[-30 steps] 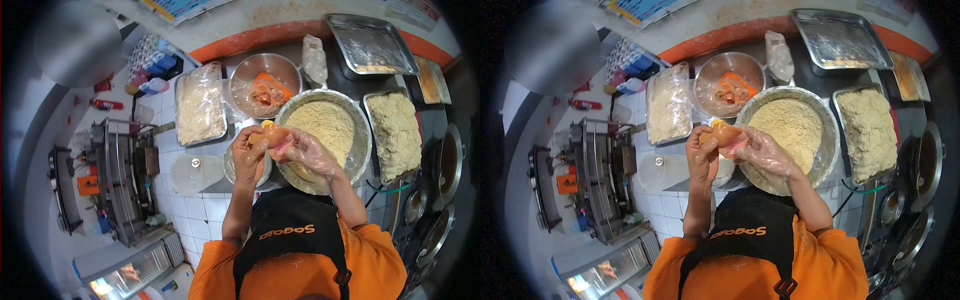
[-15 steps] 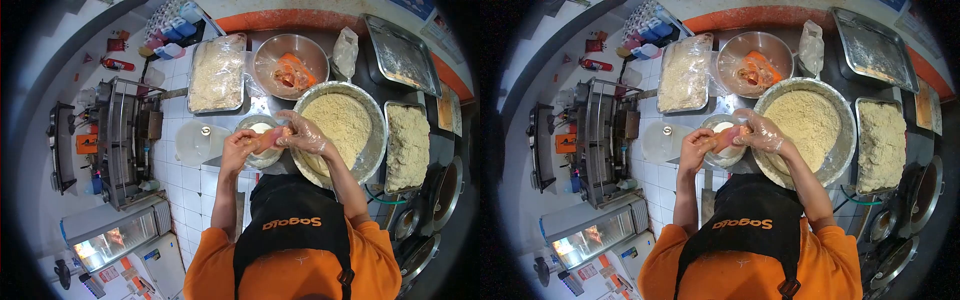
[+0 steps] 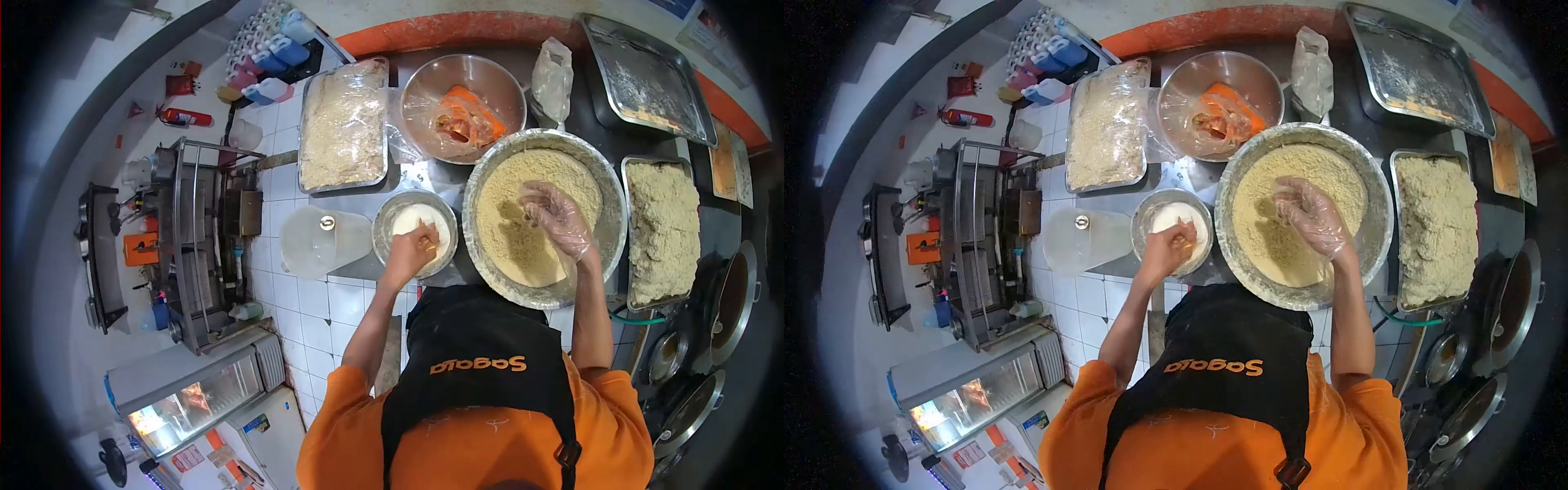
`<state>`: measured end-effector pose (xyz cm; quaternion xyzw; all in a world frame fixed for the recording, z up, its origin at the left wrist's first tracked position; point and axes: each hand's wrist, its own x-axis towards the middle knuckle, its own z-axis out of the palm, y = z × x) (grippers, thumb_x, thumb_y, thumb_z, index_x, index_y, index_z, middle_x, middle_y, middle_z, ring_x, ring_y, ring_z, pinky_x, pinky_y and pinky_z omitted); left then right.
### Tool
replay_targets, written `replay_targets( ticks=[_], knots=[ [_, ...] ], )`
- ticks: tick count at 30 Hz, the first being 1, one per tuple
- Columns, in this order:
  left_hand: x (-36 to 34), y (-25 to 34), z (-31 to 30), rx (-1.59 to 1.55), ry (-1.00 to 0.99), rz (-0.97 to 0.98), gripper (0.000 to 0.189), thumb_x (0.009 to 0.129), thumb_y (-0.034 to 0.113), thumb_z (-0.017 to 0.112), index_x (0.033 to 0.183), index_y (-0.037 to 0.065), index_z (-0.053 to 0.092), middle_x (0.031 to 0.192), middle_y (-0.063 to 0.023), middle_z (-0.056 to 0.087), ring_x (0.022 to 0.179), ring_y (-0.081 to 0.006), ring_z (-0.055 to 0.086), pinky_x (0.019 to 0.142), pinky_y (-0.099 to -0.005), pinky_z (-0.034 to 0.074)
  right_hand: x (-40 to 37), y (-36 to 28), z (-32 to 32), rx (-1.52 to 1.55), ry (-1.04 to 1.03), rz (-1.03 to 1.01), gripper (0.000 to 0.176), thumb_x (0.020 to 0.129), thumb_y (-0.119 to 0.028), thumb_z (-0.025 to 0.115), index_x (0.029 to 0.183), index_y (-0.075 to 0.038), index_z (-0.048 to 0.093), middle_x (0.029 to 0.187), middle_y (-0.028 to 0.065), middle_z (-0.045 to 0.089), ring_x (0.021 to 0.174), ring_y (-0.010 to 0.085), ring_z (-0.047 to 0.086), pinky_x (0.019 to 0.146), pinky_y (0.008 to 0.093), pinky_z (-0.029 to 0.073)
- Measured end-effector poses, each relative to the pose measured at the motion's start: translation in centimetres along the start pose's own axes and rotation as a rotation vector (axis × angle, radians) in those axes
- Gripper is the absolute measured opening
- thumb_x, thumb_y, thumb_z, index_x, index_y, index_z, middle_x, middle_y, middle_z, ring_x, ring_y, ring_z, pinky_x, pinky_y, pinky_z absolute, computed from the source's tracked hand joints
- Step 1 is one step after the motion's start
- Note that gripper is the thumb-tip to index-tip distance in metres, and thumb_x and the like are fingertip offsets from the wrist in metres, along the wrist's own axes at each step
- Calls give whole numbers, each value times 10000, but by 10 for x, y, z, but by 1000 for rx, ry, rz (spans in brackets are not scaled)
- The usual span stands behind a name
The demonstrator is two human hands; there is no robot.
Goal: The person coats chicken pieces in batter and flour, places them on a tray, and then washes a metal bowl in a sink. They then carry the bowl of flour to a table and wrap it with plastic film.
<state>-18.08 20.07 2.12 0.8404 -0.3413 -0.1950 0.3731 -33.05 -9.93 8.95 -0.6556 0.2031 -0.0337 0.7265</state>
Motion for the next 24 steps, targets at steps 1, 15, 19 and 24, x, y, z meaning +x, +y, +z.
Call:
replay_targets(
  ticks=[1, 15, 19, 24],
  knots=[
    [2, 8, -14, -5, -13, 0, 187, 717, -8, 725, 875, 31, 633, 976, -170, 727, 894, -343, 711, 822, -385, 558, -1, 1, -4, -27, 10, 44, 403, 941, -99, 636, 1312, 8, 520, 1139, 114, 638, 1029, 165, 623, 870, 301, 515],
    [22, -12, -11, 313, 187, -308, 123, 777, 92, 739, 864, 29, 679, 796, -196, 712, 744, -337, 701, 658, -431, 532, 30, 39, 34, -1364, -37, -39, 767, 746, -294, 781, 1423, -114, 471, 1494, 211, 415, 1385, 416, 373, 1074, 551, 371],
    [12, 8, -39, -154, 226, -444, 146, 764, 96, 776, 838, 5, 689, 816, -143, 733, 753, -183, 708, 684, -303, 535, 40, 53, 11, -1213, -184, 168, 608, 749, -259, 766, 1300, -91, 571, 1451, 178, 474, 1257, 400, 512, 974, 543, 441],
    [-6, 44, -53, -133, 329, -345, 142, 767, 45, 763, 839, -36, 671, 819, -111, 737, 745, -127, 684, 692, -268, 529, 43, 25, 17, -1204, -321, 374, 748, 735, -256, 797, 1398, -99, 488, 1502, 194, 408, 1303, 409, 475, 995, 506, 456]
  ],
)
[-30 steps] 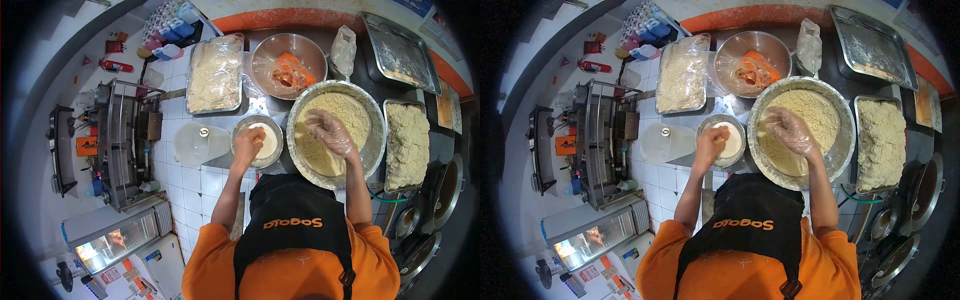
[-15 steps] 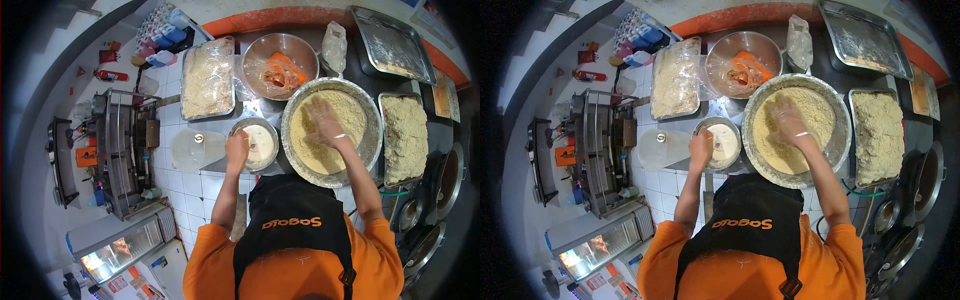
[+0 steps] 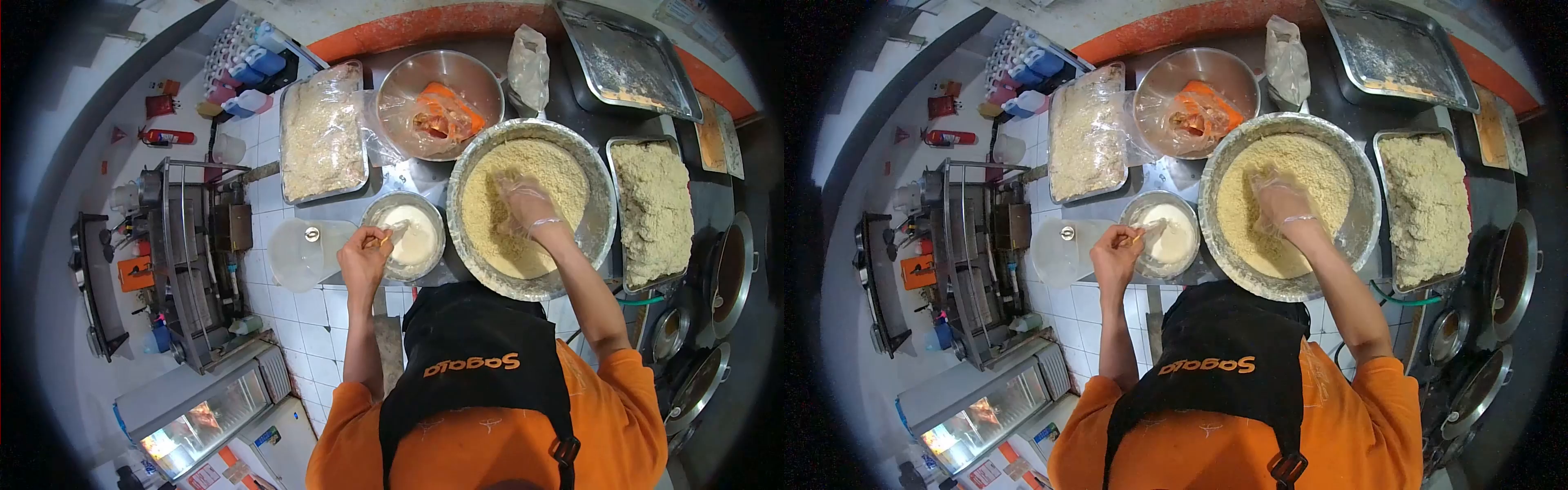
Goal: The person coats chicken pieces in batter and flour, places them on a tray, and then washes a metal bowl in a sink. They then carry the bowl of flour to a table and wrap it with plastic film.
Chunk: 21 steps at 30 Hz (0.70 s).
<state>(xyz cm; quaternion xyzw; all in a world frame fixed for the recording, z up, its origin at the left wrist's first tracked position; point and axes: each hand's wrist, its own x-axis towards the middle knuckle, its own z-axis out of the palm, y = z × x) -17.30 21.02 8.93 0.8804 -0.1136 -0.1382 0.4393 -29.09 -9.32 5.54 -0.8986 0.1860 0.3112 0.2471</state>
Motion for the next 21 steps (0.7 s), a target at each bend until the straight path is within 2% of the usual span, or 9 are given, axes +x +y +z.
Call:
replay_targets(
  ticks=[2, 5, 7, 12, 13, 15, 17, 19, 21],
  knots=[
    [-3, 17, -3, 86, 46, 45, 106, 793, -39, 724, 850, -54, 636, 874, -115, 727, 813, -121, 666, 727, -247, 531, -10, -16, 1, -170, 392, -166, 1014, 694, -307, 843, 1531, -157, 291, 1584, 204, 256, 1398, 447, 340, 1044, 569, 410],
    [-1, 0, 1, 2, 75, -2, 112, 773, -4, 722, 854, -44, 657, 843, -119, 739, 753, -105, 670, 724, -255, 531, -12, -32, 7, -187, 236, -141, 1208, 643, -392, 872, 1578, -227, 124, 1625, 194, 120, 1453, 475, 196, 1060, 664, 340],
    [-5, 9, 1, -48, 78, -5, 122, 773, -10, 720, 869, -46, 653, 855, -124, 737, 751, -109, 664, 723, -254, 531, -8, -25, 21, -208, 300, -154, 1207, 605, -448, 874, 1570, -248, 177, 1614, 182, 173, 1432, 479, 236, 993, 735, 332],
    [-8, 45, -2, -280, -30, -38, 164, 817, -32, 725, 940, -37, 618, 935, -141, 719, 747, -105, 640, 660, -229, 525, -3, -11, 37, -152, 296, -122, 669, 787, -326, 702, 1391, -132, 490, 1369, 241, 523, 1171, 416, 551, 906, 551, 457],
    [-9, 59, 0, -314, -62, 36, 183, 802, -32, 720, 951, -48, 617, 942, -140, 719, 755, -111, 644, 669, -231, 527, 0, -5, 43, -156, 298, -112, 669, 787, -326, 702, 1391, -132, 490, 1369, 241, 523, 1171, 416, 551, 906, 551, 457],
    [-12, 87, 6, -354, -92, 104, 204, 787, -32, 716, 963, -59, 616, 950, -138, 718, 764, -117, 648, 679, -233, 528, 3, 9, 55, -51, 352, -207, 325, 834, -144, 599, 1142, -65, 670, 1070, 220, 686, 936, 379, 680, 792, 472, 543],
    [-10, 119, 23, -418, -186, 219, 223, 783, -37, 732, 965, -41, 603, 964, -131, 712, 781, -118, 649, 667, -242, 536, -13, 11, 44, -62, 290, -108, 300, 843, -127, 577, 1108, -30, 680, 1009, 225, 696, 893, 370, 691, 773, 463, 549],
    [-9, 145, 52, -558, -262, 5, 224, 798, 16, 752, 948, -26, 591, 888, -135, 718, 780, -132, 674, 660, -257, 539, -32, 14, 27, -75, 232, -12, 284, 852, -110, 555, 1074, 6, 690, 949, 230, 706, 850, 361, 702, 753, 454, 554],
    [5, 121, 94, -268, -335, 44, 222, 828, 94, 740, 948, -12, 586, 811, -195, 709, 757, -254, 719, 664, -347, 555, -53, 29, 20, -16, 292, 133, 187, 820, -128, 574, 901, -21, 704, 822, 189, 691, 807, 384, 675, 750, 446, 542]
  ],
)
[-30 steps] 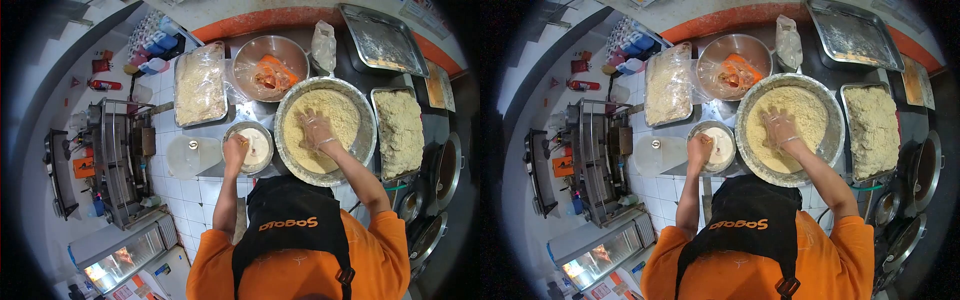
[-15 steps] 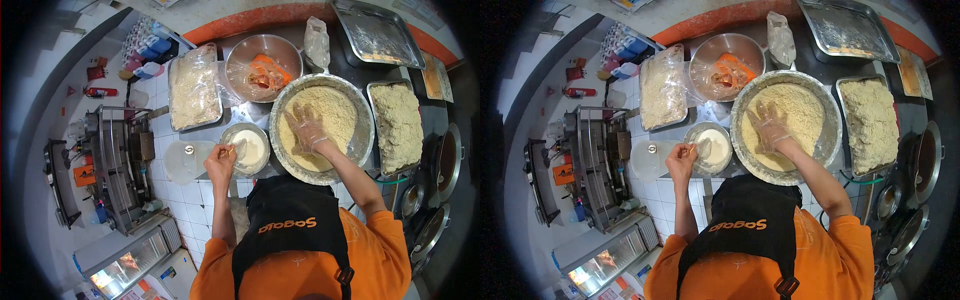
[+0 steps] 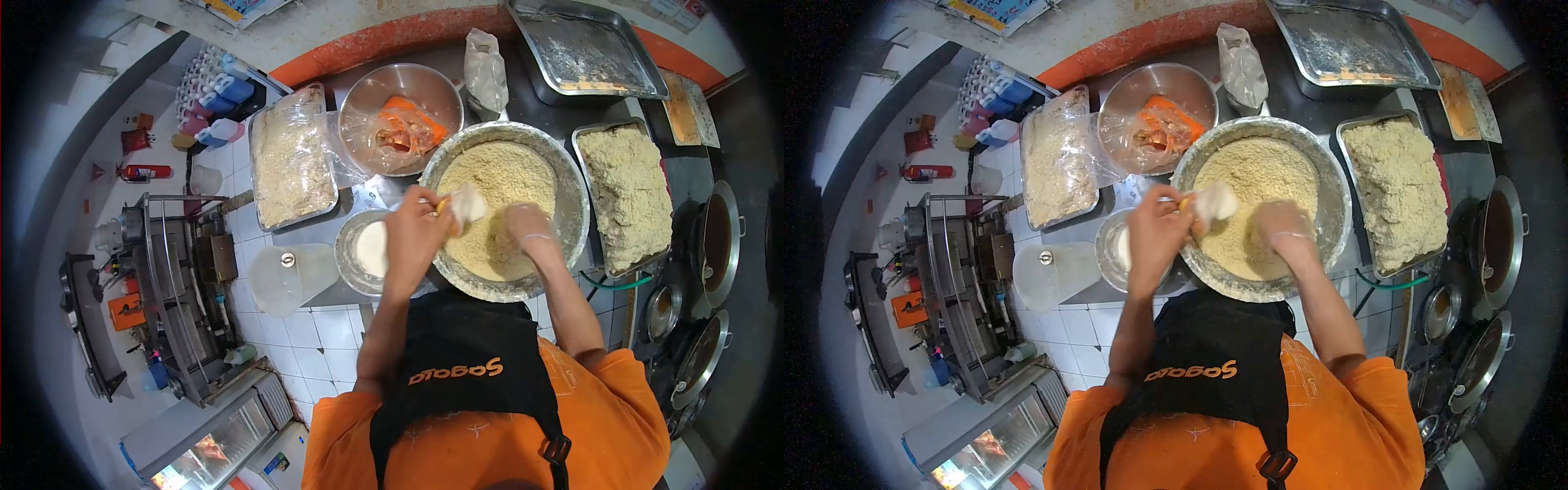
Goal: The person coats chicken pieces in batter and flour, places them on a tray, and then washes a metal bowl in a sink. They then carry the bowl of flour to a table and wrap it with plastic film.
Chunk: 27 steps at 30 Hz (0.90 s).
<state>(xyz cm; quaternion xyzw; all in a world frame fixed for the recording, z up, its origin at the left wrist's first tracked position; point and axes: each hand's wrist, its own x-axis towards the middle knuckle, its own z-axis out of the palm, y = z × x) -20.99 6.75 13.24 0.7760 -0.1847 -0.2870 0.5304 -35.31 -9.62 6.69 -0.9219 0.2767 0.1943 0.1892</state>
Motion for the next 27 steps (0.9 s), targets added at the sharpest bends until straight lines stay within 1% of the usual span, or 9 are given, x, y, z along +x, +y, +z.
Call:
replay_targets(
  ticks=[2, 6, 9, 12, 15, 20, 22, 25, 27],
  knots=[
    [17, -24, 22, 632, -60, 137, 225, 851, 138, 703, 978, -10, 591, 794, -260, 682, 769, -396, 696, 678, -453, 540, 1, 33, 36, -19, 64, 84, 213, 833, -132, 566, 950, 0, 686, 851, 188, 693, 822, 391, 672, 761, 446, 542],
    [14, -31, 27, 699, -118, 123, 218, 847, 126, 688, 994, -7, 597, 825, -290, 671, 792, -470, 654, 707, -514, 519, 6, 43, 93, 1, 523, 1, 319, 928, -131, 440, 1062, 59, 658, 1037, 263, 674, 988, 412, 660, 888, 462, 519],
    [5, -11, 8, 535, -37, 139, 250, 839, 127, 689, 1028, -13, 602, 882, -262, 697, 796, -436, 679, 708, -473, 536, 15, 58, 105, 518, 586, -18, 481, 826, -215, 655, 1193, 75, 542, 974, 240, 671, 902, 410, 655, 814, 441, 544],
    [-5, -9, -21, 422, -4, 0, 258, 845, 133, 688, 1043, -6, 600, 917, -235, 713, 743, -393, 701, 692, -440, 544, 2, 12, 25, 141, 119, 189, 436, 766, -172, 724, 1111, 63, 601, 934, 250, 666, 902, 418, 645, 841, 447, 537],
    [-18, -14, -39, 347, 97, -100, 250, 862, 154, 687, 1050, 15, 599, 912, -188, 733, 682, -310, 719, 650, -407, 550, 26, 8, 74, 206, 134, 161, 388, 711, -179, 790, 979, 63, 648, 929, 257, 665, 888, 431, 641, 833, 463, 526],
    [-41, -36, -61, 186, 106, -53, 211, 889, 121, 688, 1017, -28, 609, 884, -188, 729, 669, -166, 720, 488, -257, 540, 26, 17, 94, 278, 394, -39, 304, 732, -189, 778, 877, 51, 659, 893, 282, 651, 855, 442, 639, 770, 483, 517],
    [-45, -43, -65, 276, 148, -213, 223, 897, 194, 688, 1043, 54, 594, 861, -95, 747, 613, -155, 710, 892, -268, 400, 29, 4, 84, 317, 387, -14, 300, 745, -185, 765, 910, 39, 653, 838, 279, 637, 866, 441, 633, 750, 486, 507],
    [-51, -52, -72, 279, 167, -182, 203, 900, 177, 683, 1029, 45, 599, 836, -101, 744, 629, -175, 718, 748, -275, 484, 9, -24, 2, 387, 127, 147, 367, 792, -127, 694, 1101, 59, 624, 1007, 295, 644, 1016, 420, 626, 878, 439, 507],
    [-50, -55, -76, 256, 179, -164, 197, 899, 172, 683, 1021, 41, 600, 828, -104, 743, 634, -183, 720, 686, -272, 504, 23, -34, 21, 155, 352, -4, 431, 828, -98, 623, 1215, 79, 555, 1153, 309, 592, 1132, 404, 580, 970, 415, 466]
  ],
)
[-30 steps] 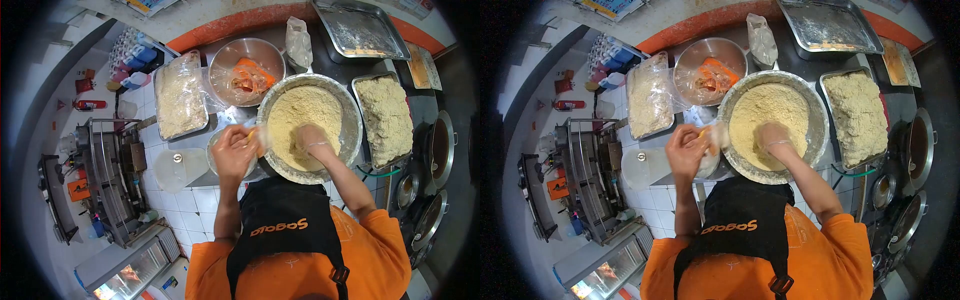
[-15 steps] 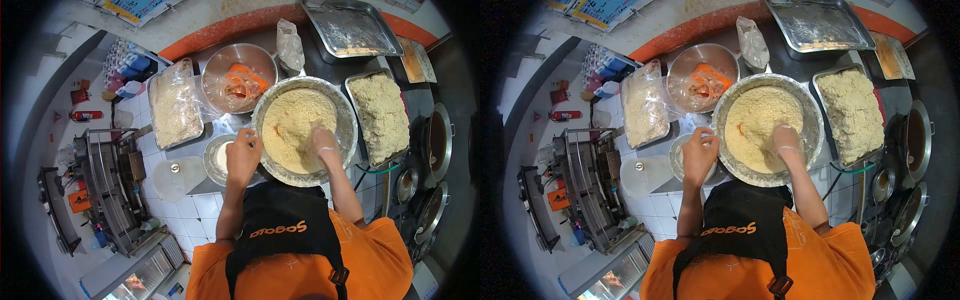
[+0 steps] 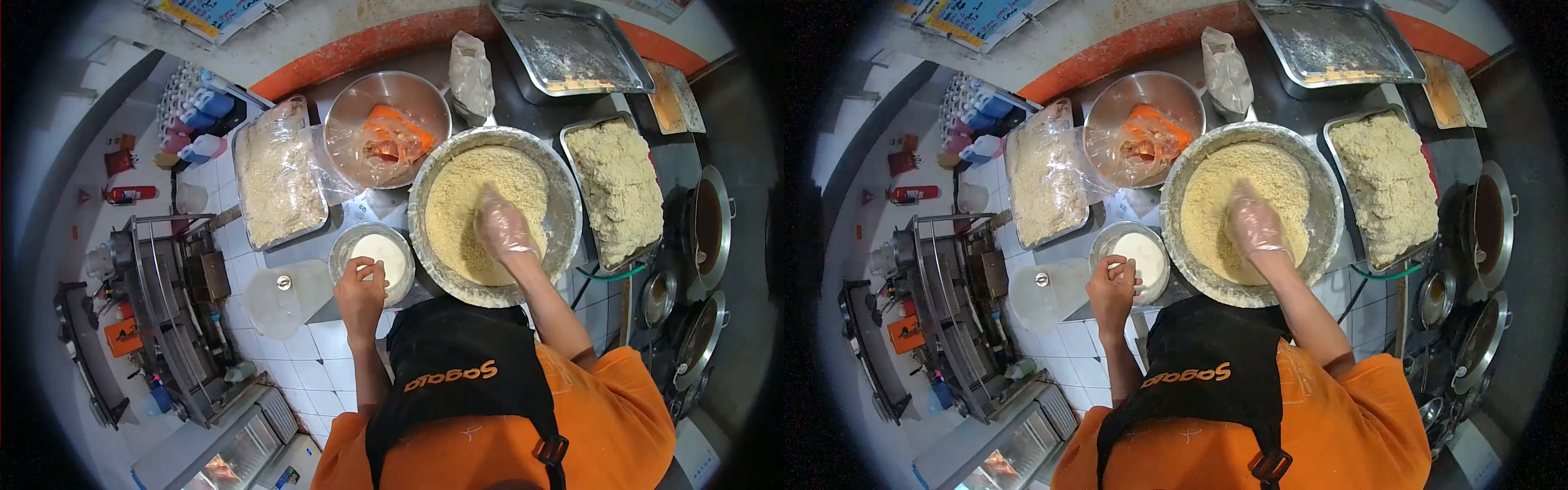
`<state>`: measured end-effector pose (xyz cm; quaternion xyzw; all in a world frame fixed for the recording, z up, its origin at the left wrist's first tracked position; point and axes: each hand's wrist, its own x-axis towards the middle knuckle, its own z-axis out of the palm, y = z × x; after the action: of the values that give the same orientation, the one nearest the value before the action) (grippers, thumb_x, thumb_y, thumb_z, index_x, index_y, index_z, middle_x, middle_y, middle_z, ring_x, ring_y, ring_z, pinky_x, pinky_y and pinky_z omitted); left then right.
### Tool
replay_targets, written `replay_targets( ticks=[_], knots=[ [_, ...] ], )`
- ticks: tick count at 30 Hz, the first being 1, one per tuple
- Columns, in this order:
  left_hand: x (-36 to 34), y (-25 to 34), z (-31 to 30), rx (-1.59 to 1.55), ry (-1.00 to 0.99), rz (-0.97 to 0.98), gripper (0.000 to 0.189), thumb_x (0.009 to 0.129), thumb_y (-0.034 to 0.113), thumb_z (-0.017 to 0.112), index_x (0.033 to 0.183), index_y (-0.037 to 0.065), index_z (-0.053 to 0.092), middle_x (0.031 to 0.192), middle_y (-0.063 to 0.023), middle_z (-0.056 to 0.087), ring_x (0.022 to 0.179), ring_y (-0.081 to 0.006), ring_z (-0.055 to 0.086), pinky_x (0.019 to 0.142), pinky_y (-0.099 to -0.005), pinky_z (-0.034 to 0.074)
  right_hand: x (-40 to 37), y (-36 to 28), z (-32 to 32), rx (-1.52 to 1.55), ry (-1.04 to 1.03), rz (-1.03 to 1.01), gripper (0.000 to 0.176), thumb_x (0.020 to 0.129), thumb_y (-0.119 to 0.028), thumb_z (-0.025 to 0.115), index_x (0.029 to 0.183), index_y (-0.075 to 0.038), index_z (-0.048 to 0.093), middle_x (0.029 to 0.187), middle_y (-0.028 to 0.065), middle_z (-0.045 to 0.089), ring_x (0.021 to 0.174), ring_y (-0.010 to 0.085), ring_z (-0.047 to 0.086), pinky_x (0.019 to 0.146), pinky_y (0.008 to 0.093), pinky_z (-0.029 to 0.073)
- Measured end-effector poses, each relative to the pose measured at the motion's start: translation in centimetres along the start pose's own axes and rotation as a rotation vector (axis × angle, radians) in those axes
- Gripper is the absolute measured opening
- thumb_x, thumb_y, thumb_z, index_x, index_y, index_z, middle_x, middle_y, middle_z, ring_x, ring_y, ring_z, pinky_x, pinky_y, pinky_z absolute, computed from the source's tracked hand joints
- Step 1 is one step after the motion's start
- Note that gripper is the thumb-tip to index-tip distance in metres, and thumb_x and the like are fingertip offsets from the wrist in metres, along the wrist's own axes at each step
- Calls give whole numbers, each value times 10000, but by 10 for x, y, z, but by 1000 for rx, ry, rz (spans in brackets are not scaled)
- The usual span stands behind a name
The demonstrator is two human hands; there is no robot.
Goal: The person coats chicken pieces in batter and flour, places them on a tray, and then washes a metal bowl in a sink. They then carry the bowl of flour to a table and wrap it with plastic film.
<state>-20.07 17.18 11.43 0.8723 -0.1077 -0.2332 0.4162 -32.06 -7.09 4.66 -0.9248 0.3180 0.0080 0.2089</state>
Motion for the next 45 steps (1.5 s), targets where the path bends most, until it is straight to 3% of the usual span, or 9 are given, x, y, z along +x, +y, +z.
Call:
replay_targets(
  ticks=[1, 2, 5, 9, 12, 22, 31, 33, 45],
  knots=[
    [1, -2, 0, -14, 0, -7, 186, 900, 164, 681, 1008, 34, 601, 822, -107, 742, 635, -189, 721, 641, -268, 507, 1, -4, 6, -206, 209, -203, 498, 864, -69, 552, 1329, 99, 487, 1300, 323, 540, 1248, 388, 533, 1062, 391, 425],
    [3, -2, 0, -31, -1, -12, 176, 901, 155, 679, 995, 28, 603, 816, -109, 740, 636, -195, 722, 595, -264, 510, -2, -3, 9, -757, -43, -431, 570, 904, -57, 435, 1431, 136, 337, 1491, 323, 349, 1403, 374, 373, 1173, 382, 301],
    [4, 2, -3, 25, -5, 40, 170, 900, 145, 680, 985, 18, 607, 821, -114, 739, 625, -201, 719, 611, -286, 513, -2, 27, 35, -395, 38, -232, 576, 926, -86, 402, 1452, 130, 308, 1521, 316, 304, 1427, 373, 335, 1178, 403, 290],
    [3, -16, -8, 14, 59, 128, 164, 897, 135, 685, 972, 10, 610, 816, -121, 738, 617, -207, 717, 602, -306, 513, 11, 12, -47, 29, -171, 208, 482, 869, -217, 589, 1285, 27, 575, 1278, 287, 583, 1215, 358, 566, 1045, 406, 430],
    [-1, -24, -8, 30, 69, 104, 163, 894, 133, 690, 964, 9, 611, 812, -124, 738, 615, -206, 716, 597, -315, 512, 19, 44, 22, -26, -33, 162, 491, 848, -403, 695, 1084, 24, 646, 1071, 242, 664, 1036, 367, 634, 928, 435, 482],
    [4, -25, -16, 42, 76, 160, 145, 896, 89, 682, 964, -21, 617, 812, -133, 732, 628, -179, 713, 549, -276, 524, 22, 51, -38, 407, 58, 76, 327, 762, -242, 800, 973, -15, 697, 938, 193, 677, 734, 295, 651, 654, 386, 521],
    [7, -17, -12, 78, 76, 181, 148, 895, 70, 687, 972, -44, 633, 806, -135, 730, 609, -140, 693, 509, -249, 506, -39, -1, -50, 205, -55, 16, 640, 754, -299, 792, 1249, 46, 581, 1188, 220, 630, 1103, 316, 617, 946, 378, 505],
    [9, -21, -12, 78, 75, 184, 151, 891, 75, 692, 969, -42, 636, 810, -136, 731, 602, -139, 689, 509, -253, 502, -41, -8, -39, -283, -493, 385, 646, 768, -262, 765, 1257, 100, 546, 1226, 257, 600, 1143, 319, 596, 970, 393, 493],
    [14, -12, -14, 133, 75, 152, 149, 880, 81, 695, 958, -39, 653, 800, -131, 732, 611, -146, 689, 537, -275, 508, -55, 14, 26, 86, -207, 229, 262, 743, -128, 722, 863, 69, 597, 817, 289, 620, 835, 415, 646, 736, 467, 506]
  ],
)
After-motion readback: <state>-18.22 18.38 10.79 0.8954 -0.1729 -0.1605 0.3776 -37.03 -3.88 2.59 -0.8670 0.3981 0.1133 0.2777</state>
